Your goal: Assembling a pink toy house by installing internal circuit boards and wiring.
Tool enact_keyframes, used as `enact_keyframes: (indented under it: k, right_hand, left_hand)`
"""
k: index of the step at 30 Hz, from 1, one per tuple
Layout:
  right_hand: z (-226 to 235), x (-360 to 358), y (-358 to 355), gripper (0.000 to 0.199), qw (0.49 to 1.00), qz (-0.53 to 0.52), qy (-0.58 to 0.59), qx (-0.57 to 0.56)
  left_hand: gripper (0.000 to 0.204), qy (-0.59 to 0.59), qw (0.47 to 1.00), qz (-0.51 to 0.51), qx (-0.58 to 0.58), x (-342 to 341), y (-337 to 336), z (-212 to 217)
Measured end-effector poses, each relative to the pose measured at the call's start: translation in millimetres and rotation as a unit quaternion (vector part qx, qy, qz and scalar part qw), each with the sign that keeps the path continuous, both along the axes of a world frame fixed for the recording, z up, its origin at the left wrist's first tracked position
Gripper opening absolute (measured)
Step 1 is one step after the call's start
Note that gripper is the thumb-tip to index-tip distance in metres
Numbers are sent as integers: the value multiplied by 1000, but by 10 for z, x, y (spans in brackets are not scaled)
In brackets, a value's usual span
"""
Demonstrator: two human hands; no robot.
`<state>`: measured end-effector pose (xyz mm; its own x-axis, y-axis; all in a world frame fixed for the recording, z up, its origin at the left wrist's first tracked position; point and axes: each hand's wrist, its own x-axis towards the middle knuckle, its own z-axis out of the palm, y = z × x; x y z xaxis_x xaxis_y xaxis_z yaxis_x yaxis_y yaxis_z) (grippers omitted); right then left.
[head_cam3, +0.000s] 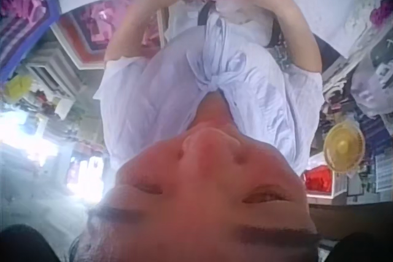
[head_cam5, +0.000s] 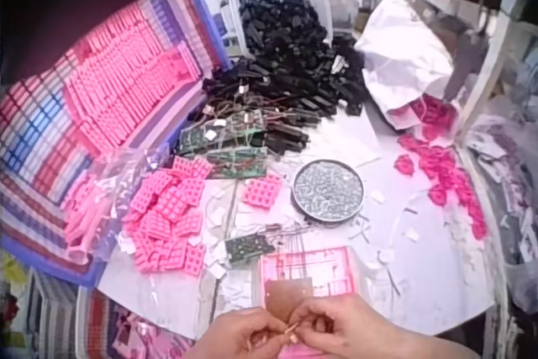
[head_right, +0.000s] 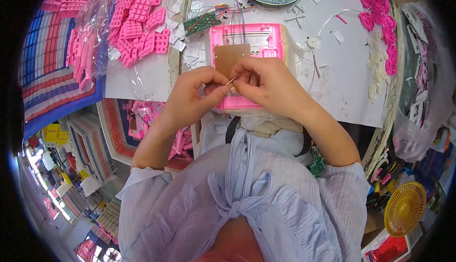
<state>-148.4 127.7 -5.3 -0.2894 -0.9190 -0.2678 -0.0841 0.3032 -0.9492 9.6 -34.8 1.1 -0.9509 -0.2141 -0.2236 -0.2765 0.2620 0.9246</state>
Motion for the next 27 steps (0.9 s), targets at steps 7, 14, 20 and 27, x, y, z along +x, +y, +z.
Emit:
enact_keyframes:
  k: [7,14,20,27]
  right_hand:
    - [17,-54,-32,12,999,24,33,-7]
    - [73,-55,-93,21,990,60,121,-39]
    - [-28,-31,-50,23,988,34,120,-93]
    - [41,-51,-83,32,988,55,138,-35]
  left_hand:
    - [10,-14,1000,-17,12,-63,-48,-9]
    - [6,79,960,-102,-248,-99,5,-86]
    - [10,88,961,-52,-255,-29,38,-156]
    - [16,130,957,-40,-256,-60,63,-102]
